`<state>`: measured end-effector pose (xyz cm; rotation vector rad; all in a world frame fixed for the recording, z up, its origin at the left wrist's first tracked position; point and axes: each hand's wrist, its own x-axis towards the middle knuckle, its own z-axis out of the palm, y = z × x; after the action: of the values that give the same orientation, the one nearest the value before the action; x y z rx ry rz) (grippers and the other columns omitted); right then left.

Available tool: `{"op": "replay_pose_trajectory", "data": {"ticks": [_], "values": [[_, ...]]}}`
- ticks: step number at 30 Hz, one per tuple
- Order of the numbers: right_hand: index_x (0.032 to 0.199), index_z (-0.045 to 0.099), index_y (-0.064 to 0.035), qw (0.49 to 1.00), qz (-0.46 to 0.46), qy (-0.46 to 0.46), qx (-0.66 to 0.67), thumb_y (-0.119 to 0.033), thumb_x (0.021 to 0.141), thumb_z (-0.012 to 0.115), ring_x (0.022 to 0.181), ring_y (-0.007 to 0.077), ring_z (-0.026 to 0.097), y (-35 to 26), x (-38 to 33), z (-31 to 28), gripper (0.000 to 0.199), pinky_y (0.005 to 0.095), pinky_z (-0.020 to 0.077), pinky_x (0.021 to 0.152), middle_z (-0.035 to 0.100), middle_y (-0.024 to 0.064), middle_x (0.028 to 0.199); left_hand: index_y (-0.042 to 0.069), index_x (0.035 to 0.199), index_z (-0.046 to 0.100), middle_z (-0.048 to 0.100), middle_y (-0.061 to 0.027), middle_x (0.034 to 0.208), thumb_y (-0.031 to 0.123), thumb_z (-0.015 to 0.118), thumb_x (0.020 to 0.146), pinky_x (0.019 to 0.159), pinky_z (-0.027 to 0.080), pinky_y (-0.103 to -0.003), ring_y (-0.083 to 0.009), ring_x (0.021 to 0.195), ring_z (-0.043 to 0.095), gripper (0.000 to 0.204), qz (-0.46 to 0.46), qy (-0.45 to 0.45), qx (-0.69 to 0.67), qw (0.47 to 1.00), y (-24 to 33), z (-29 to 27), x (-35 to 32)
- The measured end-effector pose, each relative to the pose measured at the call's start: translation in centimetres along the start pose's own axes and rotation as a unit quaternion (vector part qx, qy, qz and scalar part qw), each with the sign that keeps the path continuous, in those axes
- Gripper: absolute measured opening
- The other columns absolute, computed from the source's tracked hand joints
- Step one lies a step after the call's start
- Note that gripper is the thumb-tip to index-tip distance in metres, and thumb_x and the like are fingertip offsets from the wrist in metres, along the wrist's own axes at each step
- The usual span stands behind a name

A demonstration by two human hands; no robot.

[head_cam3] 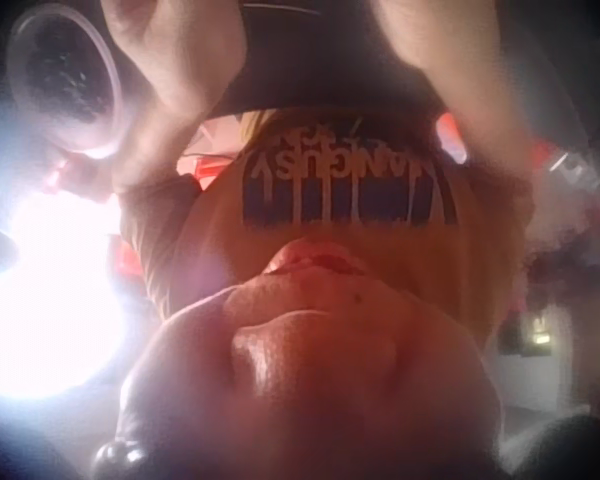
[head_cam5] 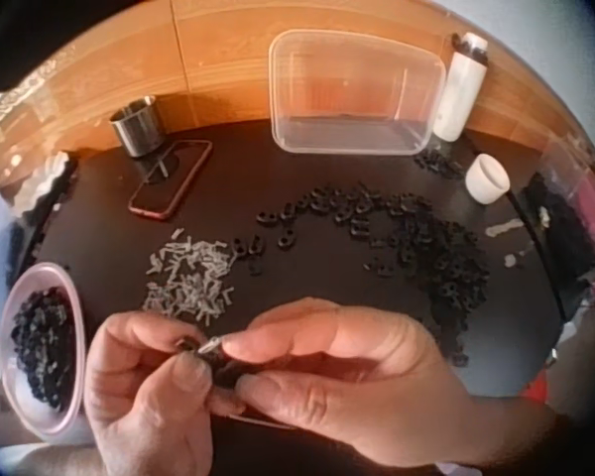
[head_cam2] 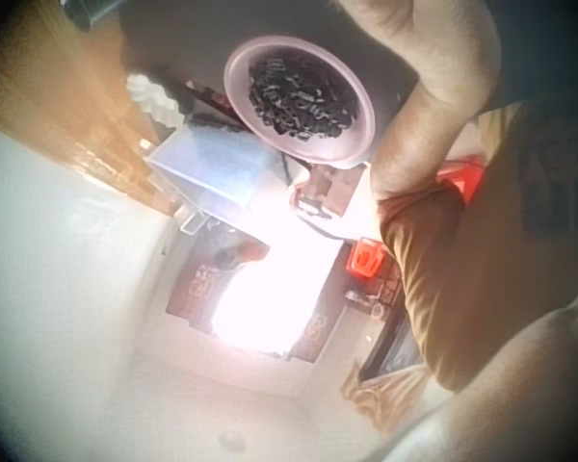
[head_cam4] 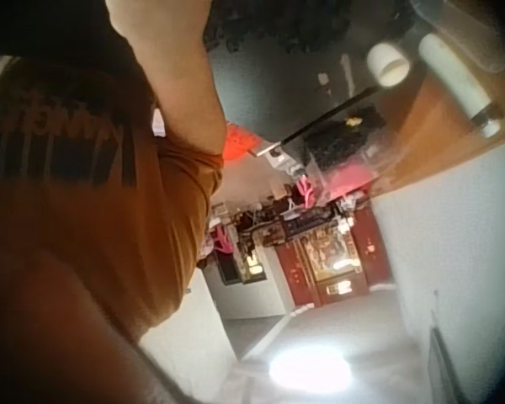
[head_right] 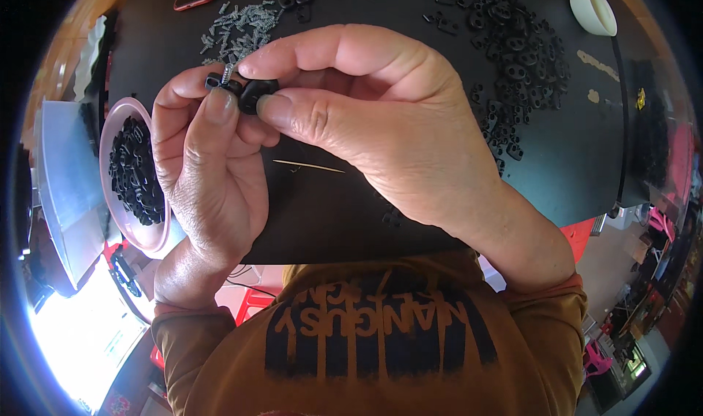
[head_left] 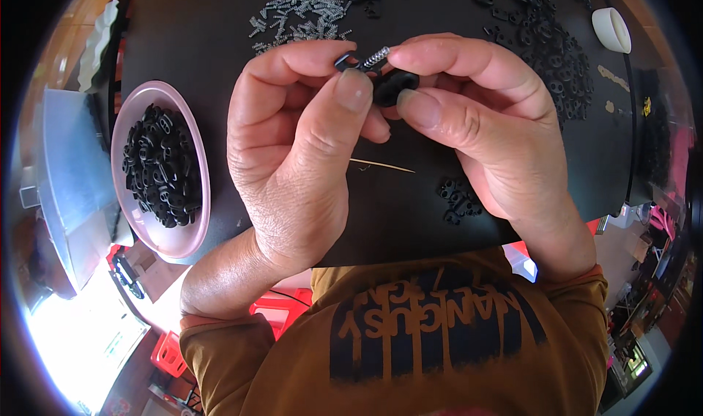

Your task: The person sits at a table and assembles small black plastic components with metal springs. They pick up a plastic piece and a spring, insert the spring into the plastic housing, and place the finished unit on the table. This process is repeated continuously with components from piles on the table.

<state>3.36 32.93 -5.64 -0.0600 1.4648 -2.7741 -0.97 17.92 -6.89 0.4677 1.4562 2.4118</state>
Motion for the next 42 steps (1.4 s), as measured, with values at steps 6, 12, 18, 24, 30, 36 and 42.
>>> {"op": "replay_pose_trajectory", "data": {"ticks": [6,12,18,24,30,36,42], "values": [[0.107,0.055,0.0013,1.000,0.012,0.014,-0.024,-0.002,0.082,0.056,0.089,0.0125,0.057,0.3,0.0,-0.1,0.025,0.0247,0.0464,0.080,0.059,0.0081,0.098,0.001,0.103,0.046,0.057,-0.0088,0.085,0.007,0.047,0.088,0.064,0.049,-0.024,-0.0114,0.067,0.057,0.016,-0.009,0.007,0.034,0.999,0.0,0.7,-0.3],[0.109,0.053,0.0018,0.997,0.001,0.027,-0.068,-0.006,0.083,0.057,0.083,0.0124,0.058,-0.2,0.2,-0.8,0.028,0.0242,0.0472,0.075,0.060,0.0078,0.091,0.001,0.101,0.048,0.057,-0.0083,0.082,0.006,0.048,0.087,0.063,0.046,-0.025,-0.0116,0.066,0.054,0.015,-0.004,-0.015,0.028,0.999,-0.1,0.6,0.0],[0.106,0.055,0.0018,0.992,-0.008,0.051,-0.114,-0.007,0.083,0.055,0.080,0.0127,0.058,-1.1,0.2,-0.5,0.024,0.0253,0.0474,0.074,0.060,0.0087,0.094,0.001,0.098,0.049,0.054,-0.0071,0.074,0.006,0.049,0.086,0.059,0.042,-0.025,-0.0118,0.062,0.049,0.014,-0.052,-0.009,0.036,0.998,0.1,0.5,-0.1],[0.106,0.055,0.0020,0.980,-0.083,0.020,-0.178,-0.006,0.083,0.054,0.082,0.0128,0.057,-0.8,0.2,-0.9,0.024,0.0266,0.0468,0.074,0.058,0.0116,0.104,0.001,0.098,0.049,0.053,-0.0069,0.072,0.007,0.050,0.086,0.061,0.042,-0.025,-0.0116,0.062,0.049,0.014,-0.055,-0.017,0.038,0.998,-0.1,0.3,-0.1],[0.105,0.056,0.0021,0.972,-0.097,0.015,-0.212,-0.005,0.084,0.053,0.083,0.0119,0.056,-0.9,0.2,-1.0,0.023,0.0262,0.0474,0.074,0.058,0.0115,0.106,0.001,0.098,0.049,0.054,-0.0071,0.075,0.008,0.052,0.086,0.062,0.042,-0.025,-0.0109,0.063,0.049,0.015,-0.043,-0.015,0.056,0.997,-0.1,0.5,-0.2],[0.106,0.055,0.0025,0.951,-0.140,0.023,-0.274,-0.003,0.084,0.053,0.085,0.0104,0.056,-0.9,0.2,-0.5,0.023,0.0236,0.0486,0.073,0.057,0.0112,0.104,0.000,0.098,0.049,0.055,-0.0069,0.075,0.008,0.053,0.085,0.062,0.042,-0.025,-0.0105,0.063,0.049,0.015,-0.036,-0.008,0.067,0.997,-0.3,0.6,-0.2],[0.105,0.055,0.0034,0.939,-0.153,0.003,-0.308,-0.002,0.084,0.054,0.084,0.0101,0.055,-1.0,0.0,-0.5,0.022,0.0227,0.0488,0.073,0.056,0.0099,0.101,0.000,0.099,0.049,0.055,-0.0063,0.074,0.008,0.053,0.085,0.062,0.042,-0.025,-0.0104,0.062,0.049,0.017,-0.019,-0.015,0.069,0.997,-0.4,0.6,-0.3]]}}
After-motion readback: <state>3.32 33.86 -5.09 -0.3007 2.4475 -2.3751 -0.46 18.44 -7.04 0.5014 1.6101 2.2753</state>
